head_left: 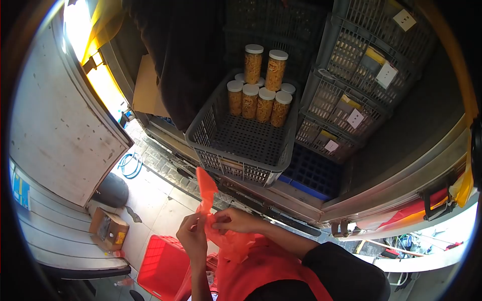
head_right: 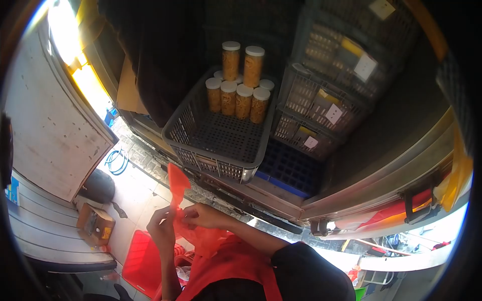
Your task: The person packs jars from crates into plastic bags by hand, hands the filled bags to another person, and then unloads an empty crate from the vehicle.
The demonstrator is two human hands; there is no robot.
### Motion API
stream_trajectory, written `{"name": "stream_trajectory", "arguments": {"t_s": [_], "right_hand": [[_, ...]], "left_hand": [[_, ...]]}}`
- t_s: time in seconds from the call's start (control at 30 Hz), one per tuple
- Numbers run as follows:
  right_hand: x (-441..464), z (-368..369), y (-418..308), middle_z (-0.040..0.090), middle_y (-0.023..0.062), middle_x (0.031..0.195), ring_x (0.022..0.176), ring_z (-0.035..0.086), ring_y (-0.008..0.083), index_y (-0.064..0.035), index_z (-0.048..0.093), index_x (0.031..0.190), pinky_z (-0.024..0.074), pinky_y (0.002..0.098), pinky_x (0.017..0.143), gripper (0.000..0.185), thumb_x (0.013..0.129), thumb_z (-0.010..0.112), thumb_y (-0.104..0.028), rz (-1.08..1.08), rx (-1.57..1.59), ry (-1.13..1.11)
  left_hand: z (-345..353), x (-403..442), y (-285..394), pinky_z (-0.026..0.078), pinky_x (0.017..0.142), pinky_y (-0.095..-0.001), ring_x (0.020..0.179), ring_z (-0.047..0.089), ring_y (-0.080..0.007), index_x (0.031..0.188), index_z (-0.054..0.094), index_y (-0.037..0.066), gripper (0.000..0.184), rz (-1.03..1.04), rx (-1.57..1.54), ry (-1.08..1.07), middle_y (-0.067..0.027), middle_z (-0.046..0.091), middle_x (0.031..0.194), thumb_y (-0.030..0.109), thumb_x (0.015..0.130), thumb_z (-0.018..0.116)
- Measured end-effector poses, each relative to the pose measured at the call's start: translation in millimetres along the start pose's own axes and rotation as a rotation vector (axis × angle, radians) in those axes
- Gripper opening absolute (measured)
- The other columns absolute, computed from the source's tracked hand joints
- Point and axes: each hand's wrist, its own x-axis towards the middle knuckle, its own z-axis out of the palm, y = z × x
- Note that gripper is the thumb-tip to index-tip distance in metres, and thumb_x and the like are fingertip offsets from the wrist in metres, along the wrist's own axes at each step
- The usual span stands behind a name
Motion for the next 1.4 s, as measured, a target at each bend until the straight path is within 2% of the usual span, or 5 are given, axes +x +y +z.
{"name": "stream_trajectory", "arguments": {"t_s": [0.2, 0.5, 0.93, 1.23, 1.4], "right_hand": [[17.3, -0.9, 10.9, 0.069, 0.0028, 0.081, 0.074, 0.061, 0.0075, 0.0026, 0.071, 0.093, 0.0490, 0.0277, 0.068, 0.025, 0.091, 0.073, -0.022, -0.077, -0.234, 0.222], [26.2, 20.4, 12.1, 0.057, -0.0032, 0.063, 0.061, 0.051, 0.0041, -0.0084, 0.055, 0.067, 0.0406, 0.0251, 0.057, 0.035, 0.079, 0.086, -0.021, -0.031, -0.006, 0.292], [29.8, 21.5, -0.4, 0.053, -0.0038, 0.065, 0.062, 0.051, 0.0042, -0.0113, 0.048, 0.067, 0.0397, 0.0248, 0.057, 0.039, 0.077, 0.086, -0.016, -0.089, 0.170, 0.208], [20.5, 20.9, -4.5, 0.069, -0.0001, 0.081, 0.075, 0.062, 0.0066, -0.0022, 0.072, 0.090, 0.0497, 0.0236, 0.069, 0.019, 0.083, 0.082, -0.018, -0.296, 0.048, 0.315], [21.3, 4.7, 6.6, 0.069, 0.0027, 0.098, 0.093, 0.065, 0.0115, -0.0040, 0.063, 0.110, 0.0541, 0.0284, 0.081, 0.016, 0.098, 0.065, -0.013, -0.254, 0.399, 0.476]], "left_hand": [[4.2, 7.9, -10.0, 0.055, 0.069, -0.0297, 0.079, 0.065, -0.0172, 0.113, 0.064, -0.001, 0.032, -0.013, 0.069, 0.007, -0.0135, 0.066, 0.094, 0.018, 0.090, 0.075], [-13.4, 15.2, -31.0, 0.041, 0.064, -0.0197, 0.070, 0.054, -0.0048, 0.088, 0.067, 0.000, 0.011, -0.355, -0.353, -0.128, 0.0018, 0.061, 0.075, 0.008, 0.089, 0.075], [-29.2, 20.8, -28.3, 0.031, 0.056, -0.0206, 0.062, 0.042, -0.0011, 0.079, 0.058, 0.005, 0.019, -0.451, -0.412, -0.198, 0.0052, 0.054, 0.070, 0.010, 0.093, 0.070], [-31.4, 20.2, -33.0, 0.054, 0.078, -0.0271, 0.084, 0.060, -0.0092, 0.087, 0.051, 0.006, 0.014, -0.492, -0.820, -0.300, -0.0043, 0.062, 0.092, 0.006, 0.098, 0.059], [-37.5, 15.8, -5.6, 0.049, 0.066, -0.0266, 0.072, 0.057, -0.0106, 0.081, 0.052, 0.005, 0.014, -0.381, -0.325, -0.182, -0.0019, 0.060, 0.081, 0.001, 0.092, 0.060]]}}
